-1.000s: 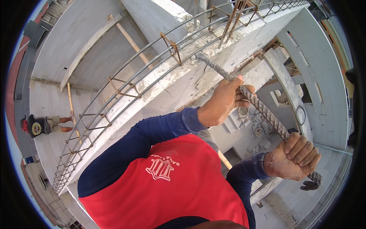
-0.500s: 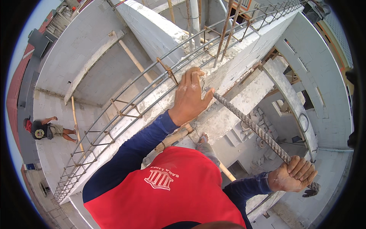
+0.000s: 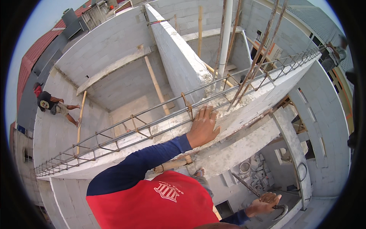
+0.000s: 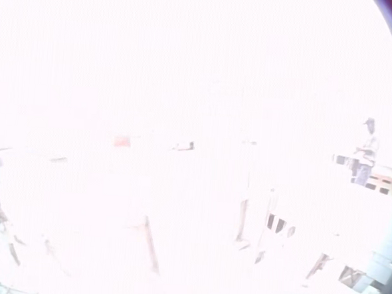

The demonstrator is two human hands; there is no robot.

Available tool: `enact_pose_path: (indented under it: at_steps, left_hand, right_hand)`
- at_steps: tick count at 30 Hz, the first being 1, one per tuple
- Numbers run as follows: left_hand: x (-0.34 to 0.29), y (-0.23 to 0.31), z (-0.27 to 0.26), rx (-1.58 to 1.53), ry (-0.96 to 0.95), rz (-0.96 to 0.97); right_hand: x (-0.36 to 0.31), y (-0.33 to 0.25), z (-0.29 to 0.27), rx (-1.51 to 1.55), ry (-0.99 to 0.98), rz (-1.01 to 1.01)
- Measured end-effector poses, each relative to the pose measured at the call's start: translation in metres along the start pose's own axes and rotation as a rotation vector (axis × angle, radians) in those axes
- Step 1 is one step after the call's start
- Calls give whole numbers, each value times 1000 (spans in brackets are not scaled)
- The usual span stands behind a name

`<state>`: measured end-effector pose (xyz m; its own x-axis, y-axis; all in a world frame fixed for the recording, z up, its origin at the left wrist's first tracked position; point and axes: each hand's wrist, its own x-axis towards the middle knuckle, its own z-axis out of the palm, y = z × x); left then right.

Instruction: The person walks along a concrete wall at a construction site and positions a long rebar cage along the wall's top edge. He adjusts the cage with both hands and uses a hammer to tap it into place while other workers are visible nearby.

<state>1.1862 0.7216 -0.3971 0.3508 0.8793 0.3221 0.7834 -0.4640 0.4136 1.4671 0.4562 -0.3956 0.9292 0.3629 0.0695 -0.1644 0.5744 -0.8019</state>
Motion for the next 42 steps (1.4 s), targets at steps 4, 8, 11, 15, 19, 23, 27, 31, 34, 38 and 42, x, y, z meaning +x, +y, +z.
enact_pose_path:
  at_steps: [4, 8, 11, 15, 19, 23, 27, 31, 34, 38, 42]
  left_hand:
    - [-21, -7, -6, -109, 37, 103]
    - [-41, 1, -16, -312, -34, 218]
    - [-39, 11, -13, -16, 191, 75]
    - [-33, 16, -18, -287, 12, 54]
    - [-4, 9, -14, -230, 238, 126]
    - [29, 2, 7, 101, 182, -83]
    - [38, -4, 20, 224, 174, -158]
    - [37, -7, 22, 283, 158, -151]
    - [39, -6, 24, 310, 197, -103]
    - [39, -3, 24, 331, 232, -102]
    - [40, 2, 23, 367, 221, -156]
  right_hand:
    - [-3, 19, -33, -314, 73, -25]
    - [-3, 32, -35, -372, 211, 18]
    - [6, 43, -35, -298, 255, 78]
    - [20, 62, -38, -270, 260, 129]
    - [33, 76, -34, -289, 203, 171]
    - [48, 88, -25, -370, 151, 131]
    - [61, 98, -22, -383, 73, 164]
    - [74, 107, -22, -336, 70, 224]
    - [83, 113, -23, -302, 71, 244]
    - [87, 114, -25, -337, 73, 257]
    - [91, 114, -24, -379, 99, 254]
